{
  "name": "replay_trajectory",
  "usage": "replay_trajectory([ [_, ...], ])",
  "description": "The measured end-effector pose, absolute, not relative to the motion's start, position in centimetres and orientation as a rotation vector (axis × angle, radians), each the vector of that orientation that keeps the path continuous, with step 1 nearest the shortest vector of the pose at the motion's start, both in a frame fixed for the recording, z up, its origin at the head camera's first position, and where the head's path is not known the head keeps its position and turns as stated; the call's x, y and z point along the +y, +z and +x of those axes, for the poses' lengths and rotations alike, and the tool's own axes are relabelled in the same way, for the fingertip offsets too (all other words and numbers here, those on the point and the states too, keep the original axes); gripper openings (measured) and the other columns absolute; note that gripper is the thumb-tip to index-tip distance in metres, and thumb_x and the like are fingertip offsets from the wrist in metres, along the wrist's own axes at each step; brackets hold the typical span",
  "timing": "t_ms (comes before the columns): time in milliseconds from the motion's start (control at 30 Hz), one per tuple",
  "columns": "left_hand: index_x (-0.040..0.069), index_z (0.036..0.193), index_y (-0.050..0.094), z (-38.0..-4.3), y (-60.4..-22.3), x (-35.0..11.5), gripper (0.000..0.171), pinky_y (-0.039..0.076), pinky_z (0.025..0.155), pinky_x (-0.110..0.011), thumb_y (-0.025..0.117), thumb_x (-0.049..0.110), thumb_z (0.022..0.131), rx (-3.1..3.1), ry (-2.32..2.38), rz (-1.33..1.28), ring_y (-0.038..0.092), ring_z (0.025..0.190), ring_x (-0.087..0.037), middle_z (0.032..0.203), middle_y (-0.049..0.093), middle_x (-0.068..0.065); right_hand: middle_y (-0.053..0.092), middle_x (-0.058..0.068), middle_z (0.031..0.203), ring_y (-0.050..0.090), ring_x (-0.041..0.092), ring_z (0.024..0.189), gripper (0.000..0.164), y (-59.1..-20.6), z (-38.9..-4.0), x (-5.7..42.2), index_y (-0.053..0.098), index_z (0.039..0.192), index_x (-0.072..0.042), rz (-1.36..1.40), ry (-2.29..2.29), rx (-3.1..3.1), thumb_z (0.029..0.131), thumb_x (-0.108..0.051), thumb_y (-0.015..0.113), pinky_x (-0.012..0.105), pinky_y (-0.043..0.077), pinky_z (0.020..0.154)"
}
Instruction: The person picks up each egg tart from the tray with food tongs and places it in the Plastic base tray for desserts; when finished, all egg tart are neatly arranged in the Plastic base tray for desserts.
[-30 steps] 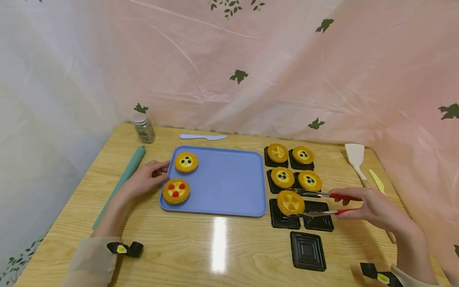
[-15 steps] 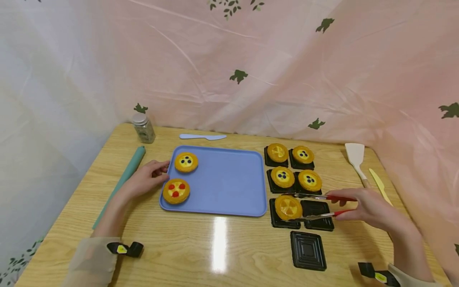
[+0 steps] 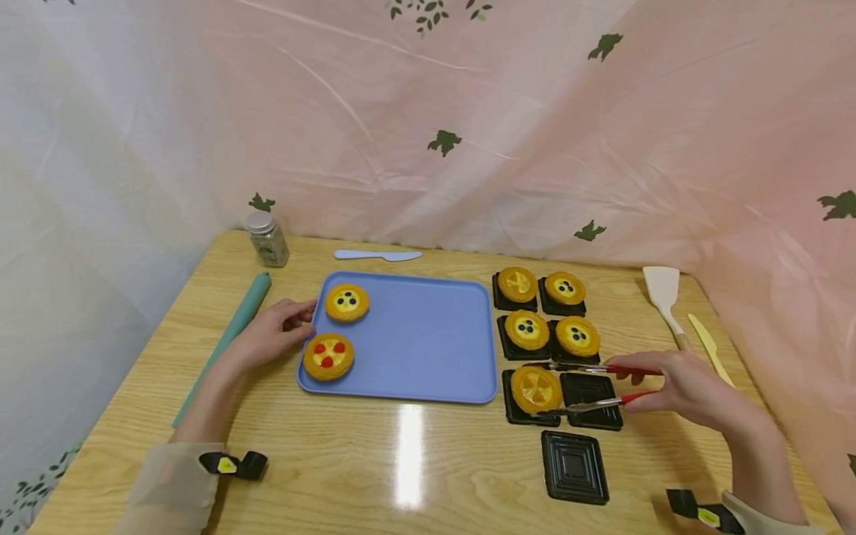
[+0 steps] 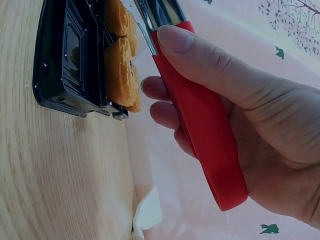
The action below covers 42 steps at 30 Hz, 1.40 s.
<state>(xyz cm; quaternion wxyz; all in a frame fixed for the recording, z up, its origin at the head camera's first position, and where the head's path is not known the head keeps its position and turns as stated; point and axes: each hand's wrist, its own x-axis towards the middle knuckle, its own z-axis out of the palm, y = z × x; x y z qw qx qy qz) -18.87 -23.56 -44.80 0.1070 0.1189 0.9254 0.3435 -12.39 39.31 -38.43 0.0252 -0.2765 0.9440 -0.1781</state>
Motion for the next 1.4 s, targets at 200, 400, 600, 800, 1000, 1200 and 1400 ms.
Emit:
replay_trajectory([
  [200, -0.001, 0.149, 0.051, -18.92, -44.94, -23.59, 0.054, 0.048, 0.09, -0.035, 0.063, 0.022, 0.102, 2.726, 1.012, 0.348, 0.059, 0.101, -0.025, 0.117, 0.063, -0.017, 0.079, -0.007, 0.102, 0.06, -0.008, 0.084, 0.058, -38.38, -12.35, 39.0, 0.077, 0.119, -0.02, -0.825, -0.529, 2.916, 0.067, -0.034, 0.095, 0.024, 0.049, 0.067],
  [400, -0.001, 0.15, 0.05, -19.02, -45.09, -23.69, 0.054, 0.048, 0.091, -0.039, 0.063, 0.02, 0.102, 2.726, 1.005, 0.348, 0.058, 0.102, -0.024, 0.118, 0.063, -0.016, 0.079, -0.005, 0.102, 0.06, -0.008, 0.085, 0.056, -38.3, -12.23, 38.89, 0.077, 0.119, -0.017, -0.816, -0.541, 2.897, 0.068, -0.033, 0.095, 0.024, 0.051, 0.068],
  [600, -0.001, 0.15, 0.05, -19.04, -45.18, -23.76, 0.054, 0.048, 0.091, -0.039, 0.064, 0.021, 0.102, 2.726, 1.007, 0.345, 0.058, 0.102, -0.023, 0.117, 0.063, -0.016, 0.079, -0.006, 0.103, 0.06, -0.008, 0.085, 0.057, -38.3, -12.2, 38.89, 0.076, 0.12, -0.018, -0.804, -0.528, 2.896, 0.069, -0.035, 0.094, 0.025, 0.051, 0.068],
  [800, -0.001, 0.15, 0.05, -19.04, -45.19, -23.75, 0.054, 0.048, 0.091, -0.039, 0.064, 0.02, 0.102, 2.727, 1.002, 0.346, 0.058, 0.102, -0.024, 0.117, 0.063, -0.016, 0.079, -0.006, 0.103, 0.06, -0.008, 0.085, 0.057, -38.25, -12.18, 38.88, 0.076, 0.12, -0.017, -0.79, -0.536, 2.884, 0.069, -0.035, 0.094, 0.025, 0.051, 0.069],
  [1000, -0.001, 0.149, 0.051, -18.97, -45.14, -23.64, 0.054, 0.047, 0.09, -0.036, 0.064, 0.022, 0.102, 2.726, 1.005, 0.34, 0.058, 0.101, -0.024, 0.117, 0.063, -0.016, 0.079, -0.005, 0.105, 0.06, -0.008, 0.086, 0.058, -38.28, -12.19, 38.97, 0.076, 0.122, -0.017, -0.782, -0.542, 2.871, 0.07, -0.035, 0.094, 0.024, 0.052, 0.069],
  [1200, 0.0, 0.15, 0.05, -19.0, -45.16, -23.64, 0.054, 0.047, 0.091, -0.038, 0.063, 0.022, 0.103, 2.721, 1.003, 0.335, 0.057, 0.102, -0.025, 0.118, 0.062, -0.016, 0.079, 0.0, 0.106, 0.062, -0.005, 0.086, 0.059, -38.31, -12.28, 39.23, 0.075, 0.122, -0.014, -0.795, -0.573, 2.87, 0.07, -0.032, 0.094, 0.024, 0.053, 0.069],
  [1400, 0.0, 0.151, 0.049, -19.03, -45.2, -23.73, 0.055, 0.047, 0.092, -0.04, 0.063, 0.022, 0.103, 2.715, 0.999, 0.329, 0.057, 0.103, -0.025, 0.119, 0.062, -0.016, 0.079, 0.001, 0.106, 0.062, -0.005, 0.085, 0.059, -38.34, -12.37, 39.37, 0.076, 0.122, -0.013, -0.804, -0.568, 2.875, 0.069, -0.029, 0.095, 0.024, 0.053, 0.069],
])
